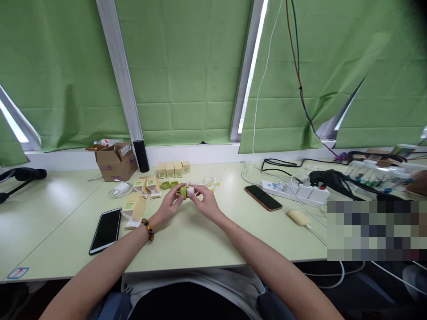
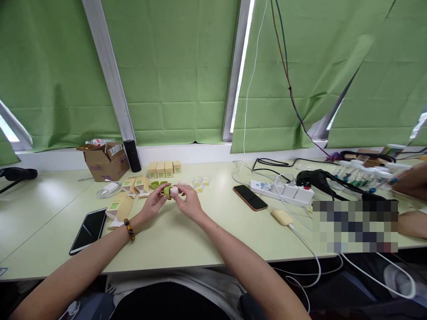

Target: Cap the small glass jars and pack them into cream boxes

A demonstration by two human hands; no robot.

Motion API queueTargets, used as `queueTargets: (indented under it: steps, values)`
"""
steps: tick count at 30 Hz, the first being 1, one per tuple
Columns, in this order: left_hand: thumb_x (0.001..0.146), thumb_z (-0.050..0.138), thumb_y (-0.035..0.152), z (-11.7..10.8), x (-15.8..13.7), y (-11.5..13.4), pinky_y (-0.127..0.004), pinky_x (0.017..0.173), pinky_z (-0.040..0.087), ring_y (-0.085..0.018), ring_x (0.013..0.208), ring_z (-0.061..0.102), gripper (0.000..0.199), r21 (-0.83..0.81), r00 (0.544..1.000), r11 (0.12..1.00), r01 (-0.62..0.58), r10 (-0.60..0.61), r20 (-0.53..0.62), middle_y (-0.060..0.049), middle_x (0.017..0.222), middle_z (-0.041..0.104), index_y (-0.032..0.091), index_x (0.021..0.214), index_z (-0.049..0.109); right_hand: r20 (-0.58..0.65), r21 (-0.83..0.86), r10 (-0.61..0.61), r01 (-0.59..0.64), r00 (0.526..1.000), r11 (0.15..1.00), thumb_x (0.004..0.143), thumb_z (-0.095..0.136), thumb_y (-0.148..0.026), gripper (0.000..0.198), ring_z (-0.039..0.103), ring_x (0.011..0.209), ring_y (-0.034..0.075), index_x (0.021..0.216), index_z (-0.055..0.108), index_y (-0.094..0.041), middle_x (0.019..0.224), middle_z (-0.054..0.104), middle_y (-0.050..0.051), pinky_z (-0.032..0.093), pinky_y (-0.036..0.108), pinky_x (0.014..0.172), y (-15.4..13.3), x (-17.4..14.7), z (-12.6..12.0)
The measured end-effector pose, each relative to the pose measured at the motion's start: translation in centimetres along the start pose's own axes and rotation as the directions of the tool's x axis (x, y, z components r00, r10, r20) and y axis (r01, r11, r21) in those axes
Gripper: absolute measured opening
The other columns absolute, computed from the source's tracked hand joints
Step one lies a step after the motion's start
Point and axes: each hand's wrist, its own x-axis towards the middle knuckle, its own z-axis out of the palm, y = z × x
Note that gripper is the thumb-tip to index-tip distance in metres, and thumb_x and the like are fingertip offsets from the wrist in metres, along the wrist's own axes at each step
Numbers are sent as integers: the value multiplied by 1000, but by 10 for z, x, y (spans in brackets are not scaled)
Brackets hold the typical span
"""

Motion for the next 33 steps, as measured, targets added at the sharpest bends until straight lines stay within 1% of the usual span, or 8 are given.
queueTargets:
  steps: [4, 9, 14, 22, 25, 29, 31, 33]
  values:
    - [100, 59, 46, 1, 1, -3, -39, 99, 54, -23, 114, 62, 48, -4, 1000, 1000, -18, 18, -1, -13, 142, 59, 26, 144, 56, 24, 36, 22, -23, 999, 999, 95, 66, -43, 30, 66, 85, 20, 112, 77, -22, 104, 77, 8, 54, 34, 76, -2, 1, 0]
    - [100, 59, 46, 1, 2, -5, -41, 99, 55, -25, 116, 62, 47, 36, 999, 999, -31, 32, -8, -13, 139, 61, 26, 142, 58, 46, 70, 51, -54, 998, 996, 96, 64, -45, 32, 68, 87, 20, 110, 78, -20, 102, 76, 8, 56, 32, 74, -5, 1, 0]
    - [100, 59, 46, 1, 3, -2, -41, 103, 54, -25, 122, 61, 47, 57, 999, 998, -34, 34, 1, -13, 145, 58, 26, 143, 58, 68, 55, 54, -58, 996, 997, 97, 62, -48, 33, 67, 82, 19, 101, 79, -20, 91, 75, 6, 56, 31, 72, -6, 2, -1]
    - [100, 60, 45, 1, 1, -4, -44, 104, 54, -28, 124, 62, 49, 71, 999, 997, -21, 19, 27, -14, 144, 60, 24, 144, 58, 40, 103, 65, -69, 997, 992, 95, 63, -44, 30, 67, 78, 19, 101, 78, -20, 89, 75, 6, 58, 32, 72, -4, 0, 3]
    - [100, 61, 43, 2, 0, -3, -44, 105, 52, -29, 127, 60, 49, 130, 998, 990, -51, 45, 43, -15, 143, 59, 25, 145, 56, 43, 136, 88, -93, 995, 986, 95, 62, -46, 32, 65, 75, 18, 99, 78, -19, 85, 73, 5, 56, 31, 69, -4, 0, 3]
    - [95, 68, 40, 6, -1, 2, -46, 108, 50, -31, 136, 50, 58, 259, 994, 960, -108, 99, 49, -16, 145, 51, 26, 148, 52, 61, 204, 152, -162, 986, 966, 92, 66, -51, 35, 62, 69, 16, 95, 78, -18, 77, 69, 2, 54, 29, 65, -8, -1, 5]
    - [93, 70, 38, 8, -1, 4, -48, 109, 48, -31, 136, 48, 63, 304, 991, 944, -132, 130, 28, -15, 144, 49, 27, 151, 48, 86, 264, 182, -199, 979, 944, 89, 70, -53, 36, 62, 67, 16, 91, 77, -18, 74, 69, 1, 54, 29, 65, -10, -1, 7]
    - [94, 68, 35, 9, -1, 4, -48, 111, 45, -31, 134, 50, 62, 329, 987, 933, -144, 158, -15, -14, 142, 49, 27, 152, 47, 123, 337, 187, -218, 975, 916, 87, 72, -56, 38, 62, 66, 15, 87, 76, -18, 73, 69, 1, 55, 29, 65, -10, -1, 11]
